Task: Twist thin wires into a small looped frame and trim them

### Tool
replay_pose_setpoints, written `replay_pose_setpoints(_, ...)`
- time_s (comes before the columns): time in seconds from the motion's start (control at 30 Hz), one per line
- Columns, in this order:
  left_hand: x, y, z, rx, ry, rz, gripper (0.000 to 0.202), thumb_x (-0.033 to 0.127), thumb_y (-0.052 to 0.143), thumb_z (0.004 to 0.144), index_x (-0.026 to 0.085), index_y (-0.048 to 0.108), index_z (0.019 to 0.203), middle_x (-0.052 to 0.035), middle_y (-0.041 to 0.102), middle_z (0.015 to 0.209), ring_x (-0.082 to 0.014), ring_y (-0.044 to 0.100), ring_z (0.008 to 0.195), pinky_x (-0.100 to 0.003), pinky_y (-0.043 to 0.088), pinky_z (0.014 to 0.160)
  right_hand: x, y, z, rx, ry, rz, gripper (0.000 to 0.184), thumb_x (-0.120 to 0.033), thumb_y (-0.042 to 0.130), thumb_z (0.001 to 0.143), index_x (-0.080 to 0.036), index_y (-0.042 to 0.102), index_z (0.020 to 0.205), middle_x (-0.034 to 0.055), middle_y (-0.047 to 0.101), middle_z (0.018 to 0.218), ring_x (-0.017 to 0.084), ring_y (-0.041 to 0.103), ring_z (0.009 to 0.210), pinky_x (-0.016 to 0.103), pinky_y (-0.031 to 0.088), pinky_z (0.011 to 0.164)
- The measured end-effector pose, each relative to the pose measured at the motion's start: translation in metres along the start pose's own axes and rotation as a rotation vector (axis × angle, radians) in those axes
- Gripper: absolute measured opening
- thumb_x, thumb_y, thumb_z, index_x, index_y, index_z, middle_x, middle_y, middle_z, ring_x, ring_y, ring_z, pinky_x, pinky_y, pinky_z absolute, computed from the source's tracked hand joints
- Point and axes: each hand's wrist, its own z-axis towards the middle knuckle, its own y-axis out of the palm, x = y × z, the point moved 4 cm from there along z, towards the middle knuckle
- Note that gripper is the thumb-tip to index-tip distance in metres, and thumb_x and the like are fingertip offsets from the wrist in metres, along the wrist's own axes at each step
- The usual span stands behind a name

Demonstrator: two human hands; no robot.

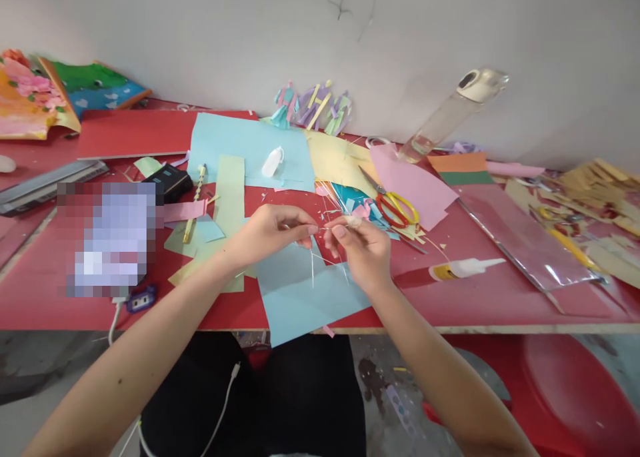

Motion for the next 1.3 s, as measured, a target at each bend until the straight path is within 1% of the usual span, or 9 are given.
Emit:
replay_pose_setpoints(0.1, -0.002, 0.000, 0.000, -0.011, -0.029, -0.050, 0.016, 0.030, 0.066, 0.084, 0.015, 0.071, 0.086, -0.0027, 0.073, 0.073, -0.0125, 0.069, 0.070, -0.025, 0.054, 0.068, -0.003, 0.000, 0.000, 0.038, 0.000, -0.064, 0.023, -0.042, 0.071, 0.079, -0.020, 0.069, 0.076, -0.0012, 0.066, 0.062, 0.010, 0.055, 0.045, 0.023, 0.046, 0.039)
replay_pose_setpoints(0.2, -0.002, 0.001, 0.000, -0.043, -0.046, -0.094, 0.017, 0.031, 0.067, 0.084, 0.016, 0.071, 0.091, -0.0028, 0.073, 0.078, -0.0126, 0.069, 0.071, -0.025, 0.055, 0.069, -0.002, -0.001, 0.000, 0.056, -0.005, -0.060, 0.025, -0.044, 0.070, 0.080, -0.019, 0.069, 0.076, -0.0005, 0.068, 0.064, 0.010, 0.057, 0.045, 0.024, 0.048, 0.039)
replay_pose_setpoints(0.33, -0.001, 0.001, 0.000, -0.061, -0.035, -0.014, 0.018, 0.032, 0.062, 0.088, 0.016, 0.071, 0.086, -0.0017, 0.070, 0.072, -0.0118, 0.065, 0.069, -0.025, 0.052, 0.067, 0.002, -0.003, -0.001, 0.007, -0.029, -0.024, 0.016, -0.037, 0.069, 0.083, -0.021, 0.071, 0.083, -0.0008, 0.068, 0.066, 0.012, 0.063, 0.053, 0.025, 0.051, 0.044)
replay_pose_setpoints(0.47, -0.001, 0.001, 0.000, -0.076, -0.012, 0.010, 0.019, 0.031, 0.059, 0.090, 0.016, 0.070, 0.087, -0.0014, 0.067, 0.071, -0.0117, 0.063, 0.068, -0.026, 0.050, 0.067, 0.003, -0.003, -0.002, 0.007, -0.053, -0.021, 0.012, -0.033, 0.071, 0.080, -0.023, 0.072, 0.084, 0.0010, 0.072, 0.078, 0.015, 0.067, 0.064, 0.027, 0.053, 0.045)
replay_pose_setpoints(0.6, -0.001, 0.003, -0.001, -0.120, -0.028, -0.001, 0.019, 0.032, 0.058, 0.090, 0.017, 0.066, 0.081, 0.0008, 0.063, 0.067, -0.0106, 0.059, 0.065, -0.025, 0.048, 0.065, 0.002, -0.003, -0.002, -0.002, -0.071, 0.023, 0.008, -0.029, 0.073, 0.079, -0.024, 0.073, 0.084, 0.0009, 0.074, 0.082, 0.014, 0.066, 0.060, 0.028, 0.055, 0.046)
replay_pose_setpoints(0.73, -0.001, 0.004, -0.001, -0.140, -0.057, -0.020, 0.015, 0.025, 0.055, 0.091, 0.017, 0.065, 0.081, 0.0026, 0.059, 0.063, -0.0088, 0.056, 0.061, -0.023, 0.045, 0.061, 0.000, -0.002, -0.003, -0.014, -0.097, 0.062, 0.002, -0.024, 0.073, 0.079, -0.024, 0.074, 0.079, 0.0004, 0.075, 0.081, 0.015, 0.068, 0.062, 0.027, 0.055, 0.046)
replay_pose_setpoints(0.97, -0.001, 0.004, -0.002, -0.080, 0.014, 0.039, 0.019, 0.029, 0.056, 0.091, 0.016, 0.064, 0.080, 0.0004, 0.062, 0.067, -0.0093, 0.056, 0.062, -0.023, 0.045, 0.061, 0.000, -0.002, -0.006, 0.102, -0.091, -0.009, 0.009, -0.032, 0.075, 0.078, -0.023, 0.073, 0.078, 0.0009, 0.075, 0.076, 0.017, 0.070, 0.061, 0.032, 0.060, 0.052)
replay_pose_setpoints(1.1, 0.000, 0.006, -0.003, -0.092, 0.047, 0.040, 0.016, 0.029, 0.057, 0.091, 0.016, 0.064, 0.083, 0.0007, 0.063, 0.068, -0.0094, 0.058, 0.063, -0.023, 0.046, 0.062, -0.001, -0.002, -0.008, 0.134, -0.119, -0.038, 0.011, -0.034, 0.074, 0.079, -0.024, 0.071, 0.078, -0.0003, 0.075, 0.075, 0.016, 0.070, 0.059, 0.034, 0.061, 0.055)
replay_pose_setpoints(1.3, 0.008, 0.010, -0.003, -0.080, 0.098, 0.076, 0.016, 0.027, 0.058, 0.091, 0.016, 0.063, 0.081, 0.0007, 0.063, 0.068, -0.0097, 0.059, 0.064, -0.024, 0.048, 0.066, -0.005, -0.002, -0.010, 0.203, -0.171, -0.034, 0.012, -0.034, 0.074, 0.078, -0.024, 0.069, 0.078, -0.0013, 0.074, 0.072, 0.015, 0.068, 0.056, 0.033, 0.060, 0.054)
